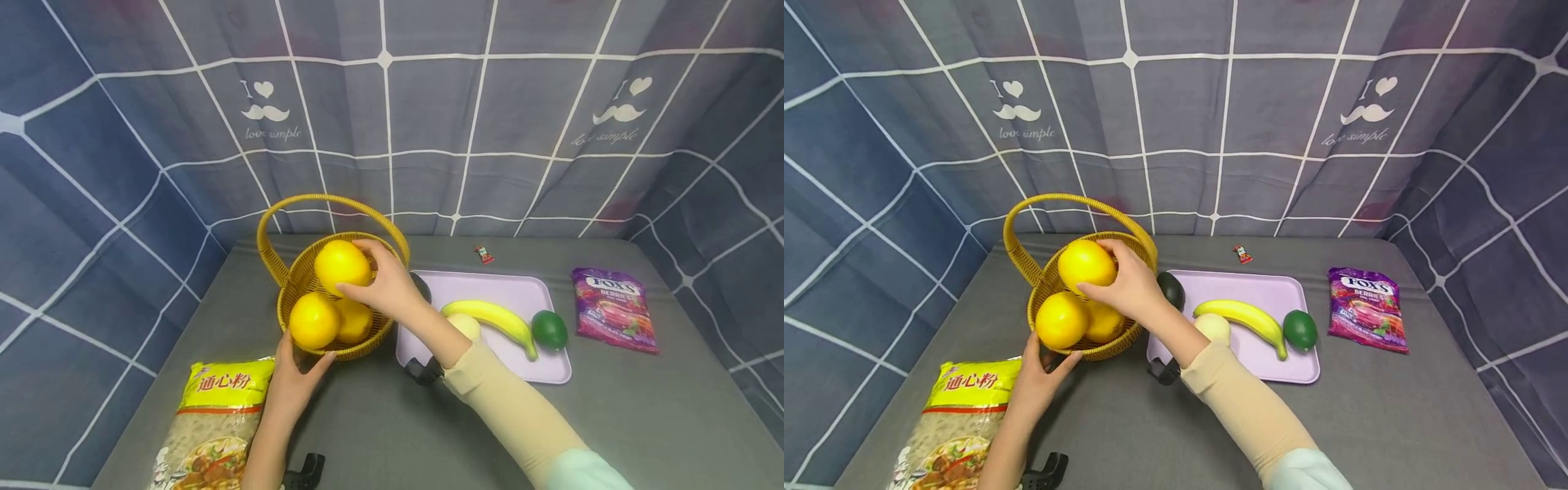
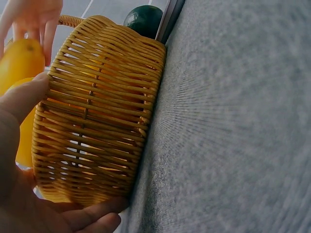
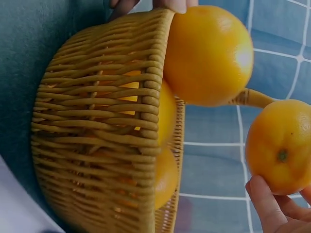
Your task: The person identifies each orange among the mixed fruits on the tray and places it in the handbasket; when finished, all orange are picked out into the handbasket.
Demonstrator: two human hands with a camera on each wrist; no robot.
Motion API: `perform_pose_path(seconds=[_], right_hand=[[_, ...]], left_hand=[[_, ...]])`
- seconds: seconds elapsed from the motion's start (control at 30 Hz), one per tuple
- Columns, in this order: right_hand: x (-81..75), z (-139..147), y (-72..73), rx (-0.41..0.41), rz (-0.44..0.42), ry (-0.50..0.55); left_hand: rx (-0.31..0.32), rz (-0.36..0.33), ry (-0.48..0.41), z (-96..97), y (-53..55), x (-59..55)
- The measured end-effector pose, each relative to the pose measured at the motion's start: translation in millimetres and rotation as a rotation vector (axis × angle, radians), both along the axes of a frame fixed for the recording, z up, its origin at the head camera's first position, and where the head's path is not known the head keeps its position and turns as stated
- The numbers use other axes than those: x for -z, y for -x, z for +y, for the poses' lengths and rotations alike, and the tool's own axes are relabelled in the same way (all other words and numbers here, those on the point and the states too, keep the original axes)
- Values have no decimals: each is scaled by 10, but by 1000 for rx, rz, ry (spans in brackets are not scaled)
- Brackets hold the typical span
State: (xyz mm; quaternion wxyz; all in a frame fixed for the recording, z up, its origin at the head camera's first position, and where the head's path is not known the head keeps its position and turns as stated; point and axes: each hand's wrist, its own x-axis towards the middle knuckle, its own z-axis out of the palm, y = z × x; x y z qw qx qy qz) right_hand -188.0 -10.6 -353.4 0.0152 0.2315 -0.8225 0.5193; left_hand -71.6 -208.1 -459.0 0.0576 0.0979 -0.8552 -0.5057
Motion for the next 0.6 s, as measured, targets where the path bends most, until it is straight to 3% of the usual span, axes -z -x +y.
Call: perform_pose_path(seconds=[0.23,0.37,0.6], right_hand=[[34,-233,158,-6,24,-83],[97,-329,238,-5,33,-139],[224,-450,321,13,6,-167]], left_hand=[[-1,3,11,-3,-5,-29],[-4,38,-8,1,0,-34],[-1,69,-24,10,-3,-17]])
